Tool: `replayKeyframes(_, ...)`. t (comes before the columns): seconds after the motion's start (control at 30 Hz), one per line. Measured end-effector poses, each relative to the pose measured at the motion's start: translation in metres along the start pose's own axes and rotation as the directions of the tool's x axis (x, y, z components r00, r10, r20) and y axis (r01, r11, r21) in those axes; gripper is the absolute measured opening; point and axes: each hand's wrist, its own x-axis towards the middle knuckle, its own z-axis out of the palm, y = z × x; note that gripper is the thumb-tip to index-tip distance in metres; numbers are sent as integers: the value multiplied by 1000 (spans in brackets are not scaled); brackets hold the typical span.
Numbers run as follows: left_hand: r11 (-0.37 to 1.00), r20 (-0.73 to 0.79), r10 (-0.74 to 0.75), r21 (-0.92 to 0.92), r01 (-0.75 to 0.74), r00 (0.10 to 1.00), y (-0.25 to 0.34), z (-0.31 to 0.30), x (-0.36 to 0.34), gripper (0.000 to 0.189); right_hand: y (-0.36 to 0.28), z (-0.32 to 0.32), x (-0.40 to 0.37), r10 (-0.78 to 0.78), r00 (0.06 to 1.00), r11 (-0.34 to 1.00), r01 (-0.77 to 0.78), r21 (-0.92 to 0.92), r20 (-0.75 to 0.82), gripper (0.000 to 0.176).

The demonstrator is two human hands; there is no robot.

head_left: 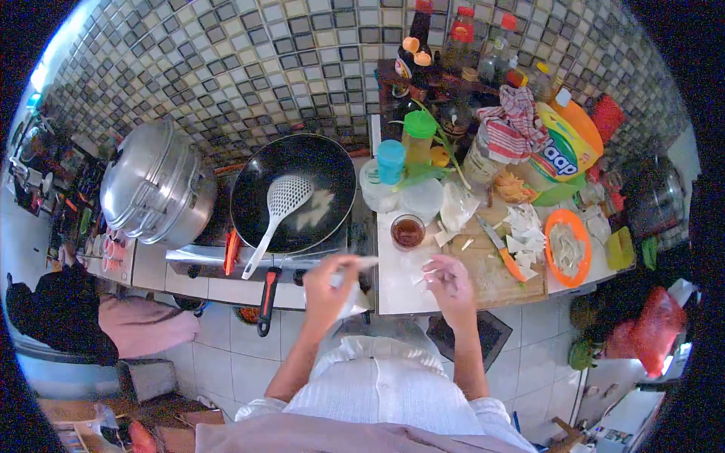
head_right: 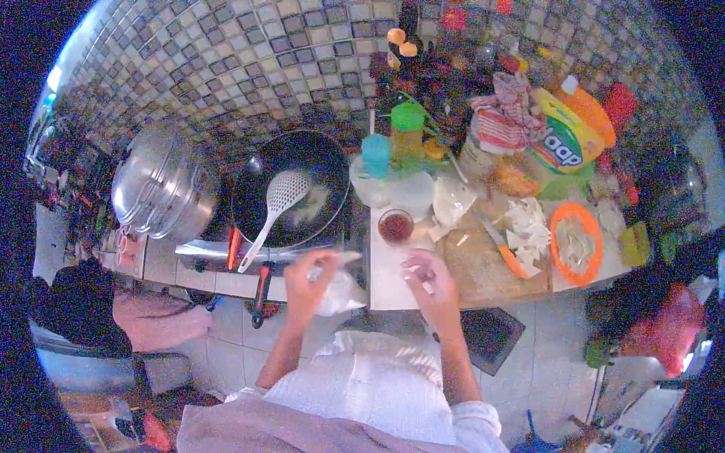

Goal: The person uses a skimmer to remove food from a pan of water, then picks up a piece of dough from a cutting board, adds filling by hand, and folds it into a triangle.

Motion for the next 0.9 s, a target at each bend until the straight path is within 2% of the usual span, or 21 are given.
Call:
replayKeyframes(0.07, 997, -61, 10, 81, -5, 998, -29, -15, 14, 8, 8, -9, -3, 49, 992, 998, -52, -23, -114, 30)
replayKeyframes(0.1, 988, -76, 34, 155, -22, 997, -47, -23, 23, 7, 5, -13, -5, 100, 984, 987, -116, -108, -147, 27)
replayKeyframes(0.2, 961, -35, -65, 268, 72, 997, -85, -45, 54, 5, 27, -28, -10, 34, 983, 990, -58, -132, -179, 27)
replayKeyframes(0.27, 934, 29, 43, 353, -50, 999, -106, -50, 76, 6, 14, -29, -14, 78, 977, 985, -106, -136, -200, 26)
replayKeyframes(0.3, 934, 29, 44, 353, -52, 999, -117, -51, 84, 6, 9, -29, -15, 122, 967, 978, -156, -139, -223, 25)
replayKeyframes(0.37, 762, 106, 197, 609, -221, 975, -135, -48, 98, 7, 8, -31, -18, 128, 961, 976, -166, -140, -245, 25)
replayKeyframes(0.4, 763, 108, 201, 606, -225, 974, -141, -45, 103, 7, 8, -33, -20, 137, 954, 974, -179, -141, -267, 25)
replayKeyframes(0.43, 684, 154, 122, 703, -196, 980, -147, -42, 107, 8, 9, -35, -21, 134, 953, 974, -178, -141, -273, 25)
replayKeyframes(0.47, 591, 189, 39, 787, -175, 981, -153, -38, 111, 8, 10, -38, -22, 83, 958, 971, -140, -194, -276, 26)
replayKeyframes(0.5, 592, 194, 43, 785, -181, 980, -160, -34, 115, 8, 13, -42, -23, 33, 960, 964, -104, -246, -276, 27)
replayKeyframes(0.57, 369, 214, -31, 910, -188, 976, -176, -26, 120, 9, 27, -54, -27, 23, 957, 959, -103, -266, -288, 28)
replayKeyframes(0.6, 371, 218, -28, 908, -192, 975, -182, -25, 121, 9, 30, -58, -28, 13, 956, 953, -100, -285, -292, 29)
replayKeyframes(0.67, 328, 206, 87, 918, -223, 975, -194, -25, 121, 12, 29, -64, -31, 8, 953, 951, -102, -292, -304, 29)
replayKeyframes(0.7, 329, 208, 91, 917, -226, 974, -185, -25, 121, 12, 26, -66, -32, 2, 950, 949, -101, -299, -312, 30)
replayKeyframes(0.73, 407, 122, 158, 896, -177, 980, -164, -30, 121, 15, 21, -68, -32, 0, 949, 949, -100, -300, -316, 30)
replayKeyframes(0.77, 483, 30, 214, 865, -133, 976, -141, -36, 121, 17, 15, -68, -33, 63, 942, 961, -146, -235, -330, 29)
replayKeyframes(0.8, 518, -7, 291, 842, -152, 957, -118, -42, 120, 20, 12, -69, -33, 126, 932, 967, -192, -168, -339, 28)
replayKeyframes(0.87, 624, -77, 435, 745, -238, 897, -78, -59, 117, 25, 17, -72, -33, 105, 930, 975, -167, -150, -352, 28)
replayKeyframes(0.9, 663, -128, 435, 716, -220, 892, -56, -66, 112, 23, 19, -74, -33, 85, 928, 981, -141, -132, -363, 28)
